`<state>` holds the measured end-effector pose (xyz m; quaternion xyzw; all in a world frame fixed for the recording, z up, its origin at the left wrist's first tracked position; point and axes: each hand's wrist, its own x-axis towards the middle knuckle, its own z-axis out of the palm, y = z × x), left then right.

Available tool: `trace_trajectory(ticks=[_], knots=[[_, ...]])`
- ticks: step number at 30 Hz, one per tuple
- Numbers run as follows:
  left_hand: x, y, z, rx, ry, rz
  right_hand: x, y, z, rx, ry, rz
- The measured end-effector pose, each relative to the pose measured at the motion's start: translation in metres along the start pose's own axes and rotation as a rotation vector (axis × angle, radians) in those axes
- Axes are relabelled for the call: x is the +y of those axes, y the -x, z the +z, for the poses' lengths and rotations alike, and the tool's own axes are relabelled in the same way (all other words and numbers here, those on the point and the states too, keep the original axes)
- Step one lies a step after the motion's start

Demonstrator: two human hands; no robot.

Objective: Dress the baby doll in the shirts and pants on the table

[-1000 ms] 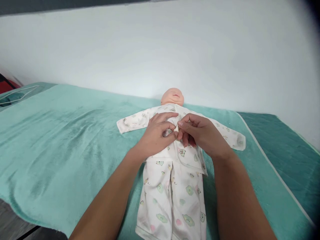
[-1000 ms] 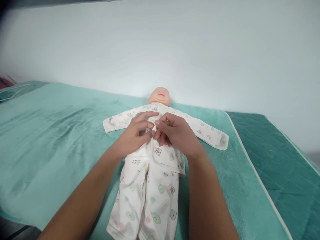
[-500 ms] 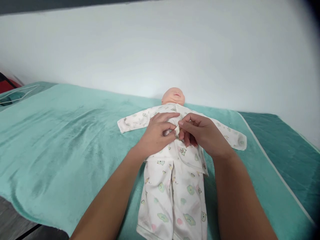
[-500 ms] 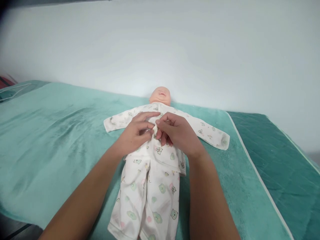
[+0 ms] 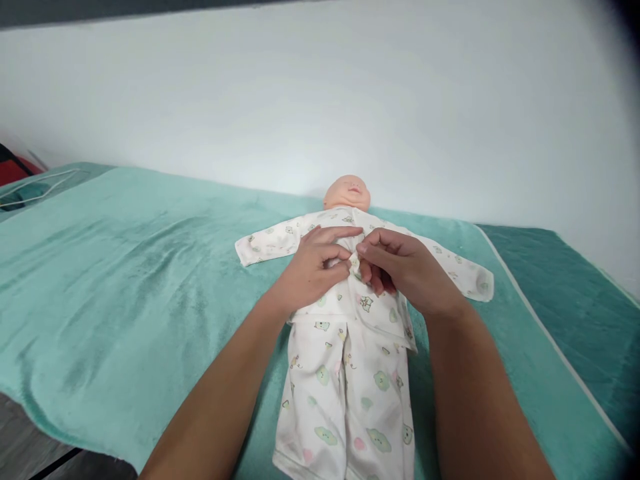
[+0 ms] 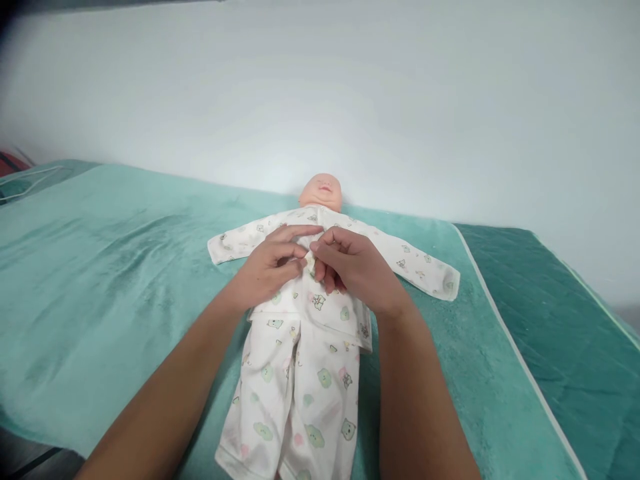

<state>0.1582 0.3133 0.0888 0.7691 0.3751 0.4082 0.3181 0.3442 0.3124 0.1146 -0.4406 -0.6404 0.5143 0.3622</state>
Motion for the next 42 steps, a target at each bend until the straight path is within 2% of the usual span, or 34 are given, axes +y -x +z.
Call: trace_trajectory(ticks=[15,23,32,42], knots=[[-0.0019,-0.0013,-0.0033,-0.046,0.057,-0.026,0.0000,0.0017,-0.0048,-0.125,-0.028,0.025],[0.0022,-0.0005,-0.0023,-0.016,0.078,-0.044,-0.0018,0.0025,-0.0049,-0.135,-0.008,0.043],[0.0029,-0.0015,-0.0038,-0.082,-0.027,-0.016,0.0037,0.0004,-0.0051,-0.104,-0.037,0.017],[0.0008,-0.0017,-0.0062,-0.128,-0.056,0.003,-0.0047,0.0035,-0.0025,-0.122,0.023,0.044]])
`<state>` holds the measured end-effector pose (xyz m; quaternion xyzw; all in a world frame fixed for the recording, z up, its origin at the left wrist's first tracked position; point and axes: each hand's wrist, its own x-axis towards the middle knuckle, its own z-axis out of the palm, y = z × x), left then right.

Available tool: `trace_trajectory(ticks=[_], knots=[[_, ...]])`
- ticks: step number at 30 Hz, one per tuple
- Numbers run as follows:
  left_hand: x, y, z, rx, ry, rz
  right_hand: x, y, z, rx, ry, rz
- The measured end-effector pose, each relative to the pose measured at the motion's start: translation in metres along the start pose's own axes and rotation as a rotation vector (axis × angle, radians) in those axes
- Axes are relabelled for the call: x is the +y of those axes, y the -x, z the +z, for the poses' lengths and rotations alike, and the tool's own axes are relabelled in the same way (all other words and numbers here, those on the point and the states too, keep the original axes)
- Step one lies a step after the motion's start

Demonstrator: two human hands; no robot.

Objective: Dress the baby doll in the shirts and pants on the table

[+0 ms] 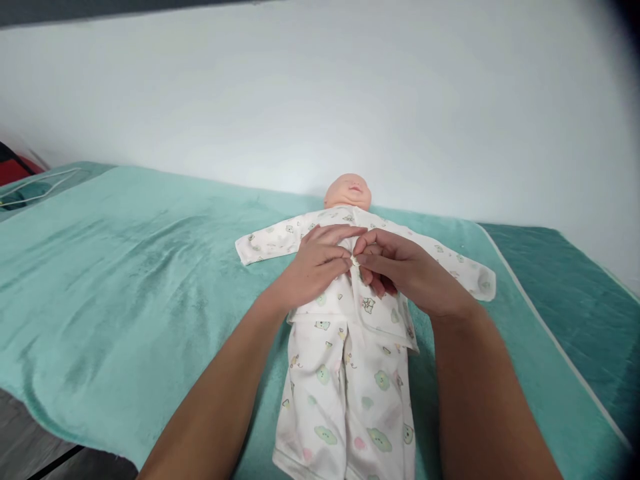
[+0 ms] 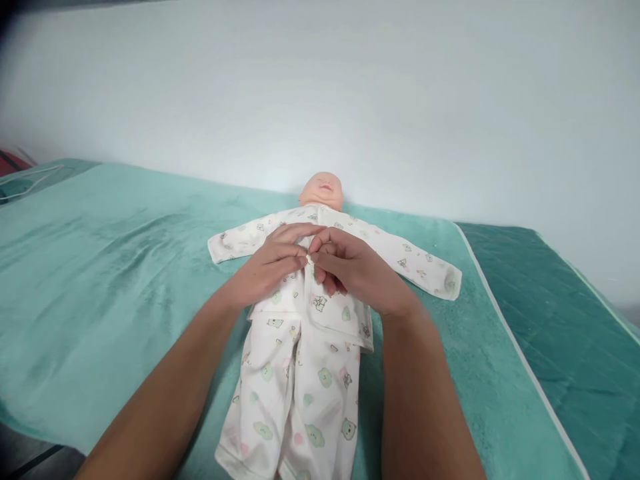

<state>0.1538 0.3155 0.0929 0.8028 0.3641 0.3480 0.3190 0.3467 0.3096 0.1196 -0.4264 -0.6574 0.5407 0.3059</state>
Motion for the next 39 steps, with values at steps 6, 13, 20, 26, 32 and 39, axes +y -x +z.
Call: trace_trajectory(ticks=[6,13,20,26,32,39], knots=[[0.001,0.000,0.000,-0.015,-0.039,-0.001,0.000,0.001,0.000,-0.006,-0.016,0.015],[0.004,0.000,0.004,0.016,-0.098,-0.015,0.001,-0.001,0.001,0.006,-0.050,0.009],[0.000,0.001,0.006,0.082,-0.034,0.024,0.005,-0.003,0.002,0.083,-0.089,0.003],[0.002,0.005,-0.001,-0.054,-0.098,0.063,0.007,-0.003,-0.002,0.133,-0.175,-0.008],[0.005,0.006,-0.006,-0.171,-0.046,0.044,0.006,-0.006,-0.003,0.152,-0.247,-0.032],[0.009,0.007,-0.010,-0.186,0.004,0.005,0.006,-0.005,-0.002,0.187,-0.246,-0.034]])
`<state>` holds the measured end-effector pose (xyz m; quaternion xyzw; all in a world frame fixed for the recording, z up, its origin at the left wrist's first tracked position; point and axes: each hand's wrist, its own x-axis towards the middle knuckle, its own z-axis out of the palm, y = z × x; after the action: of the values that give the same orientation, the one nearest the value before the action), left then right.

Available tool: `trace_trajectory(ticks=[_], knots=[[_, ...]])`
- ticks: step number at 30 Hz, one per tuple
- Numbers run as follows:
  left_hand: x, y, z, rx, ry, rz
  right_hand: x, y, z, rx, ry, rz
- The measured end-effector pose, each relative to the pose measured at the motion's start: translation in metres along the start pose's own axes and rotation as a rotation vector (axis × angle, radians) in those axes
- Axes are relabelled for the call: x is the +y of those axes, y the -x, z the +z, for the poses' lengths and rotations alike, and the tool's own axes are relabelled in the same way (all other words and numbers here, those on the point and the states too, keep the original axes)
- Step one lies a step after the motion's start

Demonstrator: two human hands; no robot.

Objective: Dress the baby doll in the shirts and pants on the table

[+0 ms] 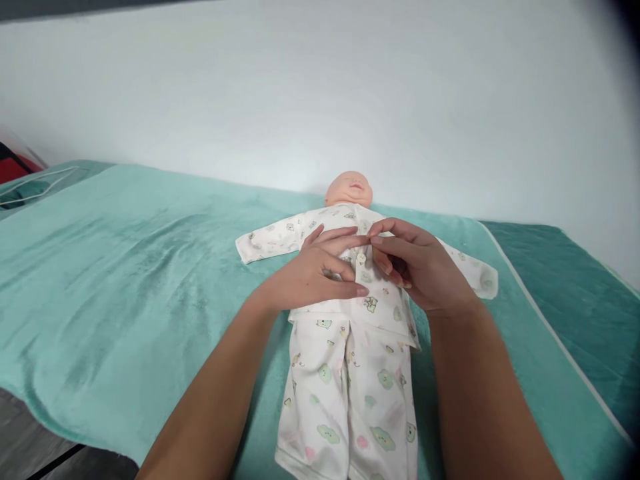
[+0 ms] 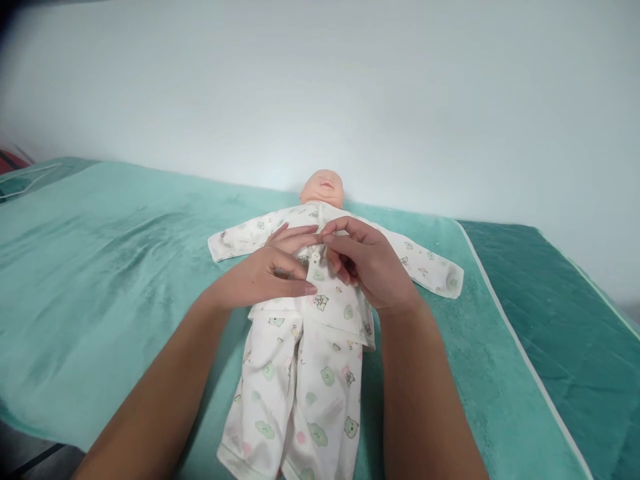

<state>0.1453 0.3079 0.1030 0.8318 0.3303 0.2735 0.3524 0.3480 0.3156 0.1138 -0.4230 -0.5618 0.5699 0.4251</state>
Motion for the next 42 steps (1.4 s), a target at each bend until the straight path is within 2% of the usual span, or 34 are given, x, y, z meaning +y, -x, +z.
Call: trace_trajectory(ticks=[3,6,8,10,13,15,17,21,27,30,34,38,40,42], knots=[[0.002,0.003,-0.005,-0.049,-0.009,0.020,0.000,-0.001,0.002,0.091,-0.032,-0.079],[0.001,0.005,-0.008,-0.052,0.036,0.050,0.004,-0.004,0.006,0.280,-0.040,-0.201],[-0.002,0.005,-0.008,0.049,0.126,0.045,0.008,-0.008,0.007,0.404,0.008,-0.275],[-0.005,0.005,-0.005,0.218,0.235,0.018,0.013,-0.011,0.008,0.475,0.077,-0.330],[-0.009,0.005,-0.001,0.423,0.309,-0.027,0.019,-0.013,0.009,0.507,0.171,-0.389],[-0.010,0.005,0.001,0.462,0.254,-0.071,0.021,-0.014,0.009,0.499,0.220,-0.394],[-0.008,0.006,0.001,0.430,0.132,-0.106,0.022,-0.014,0.010,0.488,0.269,-0.363],[-0.002,0.012,-0.006,0.245,-0.021,-0.148,0.022,-0.016,0.011,0.476,0.347,-0.240],[0.007,0.021,-0.020,-0.082,0.073,-0.230,0.022,-0.018,0.010,0.468,0.375,-0.177],[0.012,0.021,-0.021,-0.187,0.070,-0.273,0.023,-0.018,0.010,0.471,0.381,-0.169],[0.016,0.021,-0.021,-0.208,0.053,-0.309,0.024,-0.019,0.010,0.493,0.403,-0.199],[0.015,0.022,-0.022,-0.226,0.157,-0.357,0.024,-0.019,0.010,0.506,0.426,-0.208],[0.011,0.021,-0.021,-0.130,0.239,-0.348,0.024,-0.019,0.010,0.515,0.428,-0.197],[0.004,0.019,-0.019,0.079,0.318,-0.310,0.025,-0.018,0.010,0.521,0.419,-0.194]])
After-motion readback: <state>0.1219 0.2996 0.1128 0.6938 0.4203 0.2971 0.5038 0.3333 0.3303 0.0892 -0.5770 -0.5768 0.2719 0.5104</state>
